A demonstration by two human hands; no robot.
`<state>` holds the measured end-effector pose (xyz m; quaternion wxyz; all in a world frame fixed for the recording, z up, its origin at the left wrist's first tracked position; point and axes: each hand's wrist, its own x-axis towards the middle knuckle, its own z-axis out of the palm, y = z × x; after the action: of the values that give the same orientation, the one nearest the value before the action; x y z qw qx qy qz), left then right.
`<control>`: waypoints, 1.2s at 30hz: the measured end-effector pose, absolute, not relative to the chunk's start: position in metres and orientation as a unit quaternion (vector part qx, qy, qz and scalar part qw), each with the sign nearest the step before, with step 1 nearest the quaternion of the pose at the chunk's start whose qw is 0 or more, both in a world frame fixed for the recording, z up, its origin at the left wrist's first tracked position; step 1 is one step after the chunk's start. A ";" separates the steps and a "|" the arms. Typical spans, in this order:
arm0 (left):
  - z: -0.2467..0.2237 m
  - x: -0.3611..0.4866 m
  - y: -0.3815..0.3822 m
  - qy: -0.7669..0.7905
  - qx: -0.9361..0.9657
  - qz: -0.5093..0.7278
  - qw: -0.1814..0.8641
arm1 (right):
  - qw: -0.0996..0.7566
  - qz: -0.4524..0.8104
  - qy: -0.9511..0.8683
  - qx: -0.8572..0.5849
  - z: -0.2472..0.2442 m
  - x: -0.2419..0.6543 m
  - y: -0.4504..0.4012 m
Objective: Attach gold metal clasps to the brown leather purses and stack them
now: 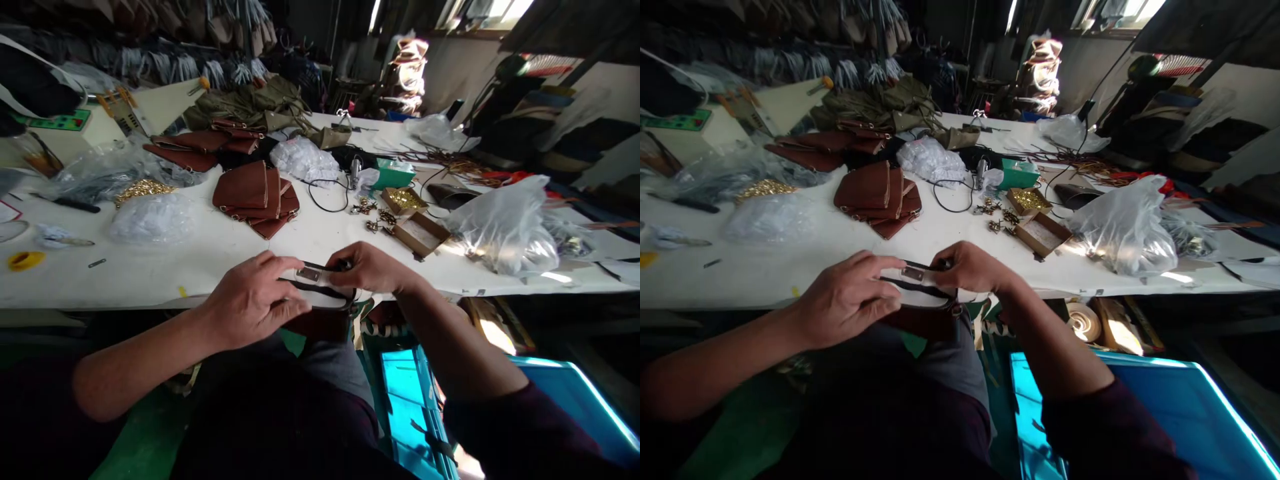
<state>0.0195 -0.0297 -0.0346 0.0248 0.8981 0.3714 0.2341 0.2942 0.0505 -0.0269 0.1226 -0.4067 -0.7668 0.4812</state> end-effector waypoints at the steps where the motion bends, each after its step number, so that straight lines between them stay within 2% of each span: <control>1: -0.031 0.022 -0.026 0.403 0.880 0.250 0.022 | 0.094 0.449 -0.797 -0.393 -0.009 0.290 0.060; 5: -0.036 0.033 -0.030 0.467 0.839 0.279 0.014 | -0.046 0.398 -0.859 -0.319 0.040 0.264 0.075; 8: -0.064 0.040 -0.055 0.472 0.819 0.292 0.147 | -0.141 0.409 -0.853 -0.292 0.040 0.246 0.073; 11: -0.109 0.046 -0.079 0.498 0.766 0.287 0.288 | -0.197 0.411 -0.840 -0.296 0.010 0.233 0.076; 15: -0.163 0.051 -0.085 0.541 0.683 0.292 0.394 | -0.211 0.381 -0.848 -0.302 -0.040 0.216 0.097; 19: -0.185 0.054 -0.072 0.578 0.571 0.336 0.477 | -0.229 0.342 -0.858 -0.306 -0.064 0.193 0.122; 24: -0.191 0.066 -0.056 0.611 0.494 0.359 0.505 | -0.278 0.289 -0.867 -0.295 -0.067 0.165 0.140; 32: -0.178 0.078 -0.068 0.623 0.408 0.374 0.552 | -0.279 0.314 -0.863 -0.279 -0.077 0.169 0.144; 36: -0.182 0.077 -0.065 0.624 0.347 0.393 0.579 | -0.250 0.288 -0.877 -0.292 -0.089 0.167 0.142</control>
<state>0.0774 -0.0653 -0.1817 0.5792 0.3468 0.6245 0.3929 0.1667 0.1417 -0.0891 -0.2505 -0.2920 -0.8768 0.2883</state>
